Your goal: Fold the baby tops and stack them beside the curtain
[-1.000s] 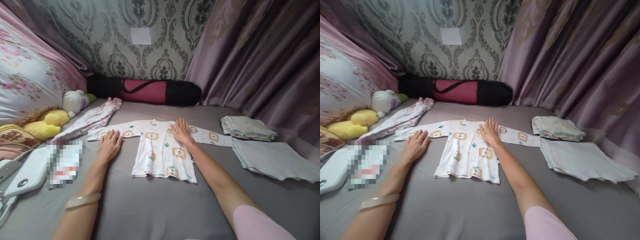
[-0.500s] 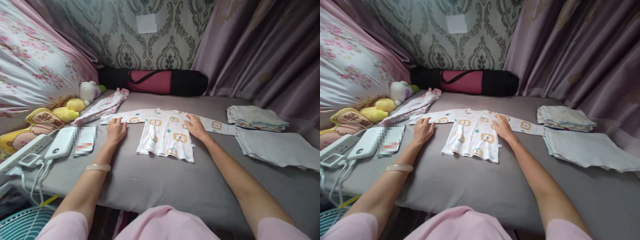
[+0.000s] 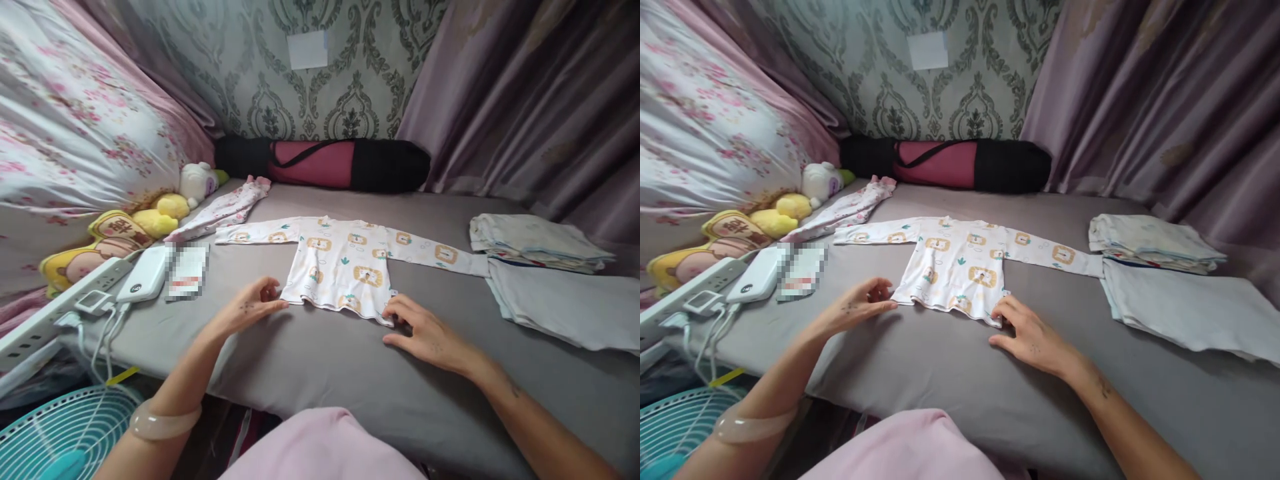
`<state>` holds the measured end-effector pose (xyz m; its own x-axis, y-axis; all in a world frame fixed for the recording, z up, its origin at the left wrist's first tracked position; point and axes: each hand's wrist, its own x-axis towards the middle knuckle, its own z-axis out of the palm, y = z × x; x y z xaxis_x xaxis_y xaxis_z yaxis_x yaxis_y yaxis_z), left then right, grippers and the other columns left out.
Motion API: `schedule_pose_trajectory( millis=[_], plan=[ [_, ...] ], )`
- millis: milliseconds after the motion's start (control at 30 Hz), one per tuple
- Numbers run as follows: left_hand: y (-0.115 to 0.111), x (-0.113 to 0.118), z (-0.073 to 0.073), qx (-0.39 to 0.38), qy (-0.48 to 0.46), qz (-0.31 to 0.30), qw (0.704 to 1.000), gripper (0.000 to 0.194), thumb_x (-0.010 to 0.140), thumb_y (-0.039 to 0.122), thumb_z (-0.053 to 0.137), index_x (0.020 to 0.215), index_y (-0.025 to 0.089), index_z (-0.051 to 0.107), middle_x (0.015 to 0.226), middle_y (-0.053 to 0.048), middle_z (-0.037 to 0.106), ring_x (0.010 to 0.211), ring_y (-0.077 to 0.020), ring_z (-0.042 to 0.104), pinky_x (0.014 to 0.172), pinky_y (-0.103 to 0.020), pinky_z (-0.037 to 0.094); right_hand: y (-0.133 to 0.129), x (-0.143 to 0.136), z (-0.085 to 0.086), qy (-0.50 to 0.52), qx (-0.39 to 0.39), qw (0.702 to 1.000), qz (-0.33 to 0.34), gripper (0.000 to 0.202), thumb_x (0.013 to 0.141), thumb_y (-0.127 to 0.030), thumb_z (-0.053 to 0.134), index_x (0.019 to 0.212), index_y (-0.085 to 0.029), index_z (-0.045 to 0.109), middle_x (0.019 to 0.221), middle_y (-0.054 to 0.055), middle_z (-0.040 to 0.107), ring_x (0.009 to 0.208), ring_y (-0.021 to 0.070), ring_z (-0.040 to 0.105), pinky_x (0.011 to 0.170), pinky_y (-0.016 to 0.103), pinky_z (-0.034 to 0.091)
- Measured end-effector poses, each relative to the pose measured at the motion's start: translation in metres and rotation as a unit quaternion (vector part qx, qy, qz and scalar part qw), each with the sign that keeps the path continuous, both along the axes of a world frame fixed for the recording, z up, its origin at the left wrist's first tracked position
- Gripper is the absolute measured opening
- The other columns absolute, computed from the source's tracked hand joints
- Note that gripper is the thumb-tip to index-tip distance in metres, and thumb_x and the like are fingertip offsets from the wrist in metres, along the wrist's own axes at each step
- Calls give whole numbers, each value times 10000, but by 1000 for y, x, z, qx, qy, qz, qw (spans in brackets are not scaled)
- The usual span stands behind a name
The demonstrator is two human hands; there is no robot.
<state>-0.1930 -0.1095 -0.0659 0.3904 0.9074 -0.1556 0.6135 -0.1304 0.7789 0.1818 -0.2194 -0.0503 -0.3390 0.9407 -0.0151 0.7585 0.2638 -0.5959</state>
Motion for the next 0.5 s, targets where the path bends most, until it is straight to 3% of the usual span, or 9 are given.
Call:
schedule_pose_trajectory(
  millis=[133, 267, 367, 500],
  plan=[
    [-8, 4, -3, 73, 19, -34, 997, 488, 818, 485, 647, 1227, 255, 515, 923, 7, 596, 709, -124, 500, 679, -256, 444, 1, 2, -1, -23, 28, 999, 19, 122, 926, -315, 584, 1029, -252, 595, 1052, 36, 621, 880, 175, 616, 791, 298, 498],
    [-8, 5, -4, 141, 58, -89, 984, 280, 924, 442, 521, 1114, 252, 600, 956, -14, 614, 801, -147, 562, 769, -274, 461, 1, 5, -8, -89, 103, 989, 55, 174, 987, -268, 455, 1079, -251, 602, 1103, 64, 643, 984, 209, 627, 843, 340, 509],
    [-7, 6, -6, 174, 72, -135, 973, 291, 976, 420, 430, 1045, 239, 647, 1034, -48, 622, 933, -175, 602, 861, -291, 463, -1, 6, -15, -150, 144, 976, 72, 273, 977, -172, 399, 1125, -262, 610, 1134, 78, 652, 1004, 227, 629, 839, 366, 527],
    [-2, 5, -4, 201, 84, -164, 962, 350, 1005, 377, 346, 1118, 230, 643, 1053, -75, 618, 956, -177, 613, 865, -281, 476, 1, 7, -12, -169, 151, 971, 79, 416, 917, -70, 364, 1170, -286, 614, 1132, 75, 660, 968, 221, 643, 806, 364, 543]
  ],
)
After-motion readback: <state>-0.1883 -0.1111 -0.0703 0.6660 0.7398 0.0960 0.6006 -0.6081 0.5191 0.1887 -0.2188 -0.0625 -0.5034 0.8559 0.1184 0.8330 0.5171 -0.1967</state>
